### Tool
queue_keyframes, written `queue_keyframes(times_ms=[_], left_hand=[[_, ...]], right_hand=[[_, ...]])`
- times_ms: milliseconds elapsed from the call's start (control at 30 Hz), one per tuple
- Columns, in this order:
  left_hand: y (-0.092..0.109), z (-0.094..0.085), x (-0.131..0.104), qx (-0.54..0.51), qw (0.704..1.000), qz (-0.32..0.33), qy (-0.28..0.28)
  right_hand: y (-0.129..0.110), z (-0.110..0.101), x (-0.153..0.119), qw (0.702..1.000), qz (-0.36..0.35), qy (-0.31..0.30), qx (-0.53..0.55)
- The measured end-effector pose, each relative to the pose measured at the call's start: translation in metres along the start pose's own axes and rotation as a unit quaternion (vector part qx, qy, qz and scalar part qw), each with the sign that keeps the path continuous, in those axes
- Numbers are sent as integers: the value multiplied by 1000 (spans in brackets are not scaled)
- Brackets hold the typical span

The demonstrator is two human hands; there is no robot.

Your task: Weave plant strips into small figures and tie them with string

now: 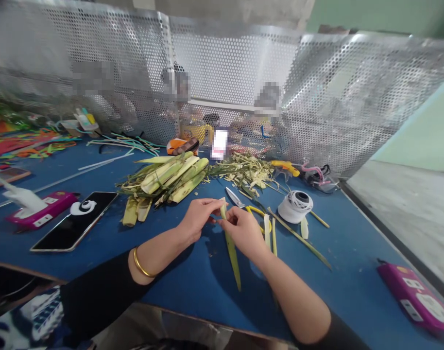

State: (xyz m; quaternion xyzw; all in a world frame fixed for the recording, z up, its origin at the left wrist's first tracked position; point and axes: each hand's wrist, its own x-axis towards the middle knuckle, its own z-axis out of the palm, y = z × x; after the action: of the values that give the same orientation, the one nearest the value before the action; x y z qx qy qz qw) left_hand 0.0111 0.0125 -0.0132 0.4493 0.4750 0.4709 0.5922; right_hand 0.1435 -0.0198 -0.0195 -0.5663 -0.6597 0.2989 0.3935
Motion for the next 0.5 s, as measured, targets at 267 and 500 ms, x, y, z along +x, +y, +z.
queue_keyframes(times_ms=[267,500], left_hand=[[5,-4,0,-131,981,9,-145],[2,-6,3,-148,984,-15,-101]], right_hand=[[-10,-8,-2,982,59,-12,177],[-10,-3,-3,990,-5,66,128]])
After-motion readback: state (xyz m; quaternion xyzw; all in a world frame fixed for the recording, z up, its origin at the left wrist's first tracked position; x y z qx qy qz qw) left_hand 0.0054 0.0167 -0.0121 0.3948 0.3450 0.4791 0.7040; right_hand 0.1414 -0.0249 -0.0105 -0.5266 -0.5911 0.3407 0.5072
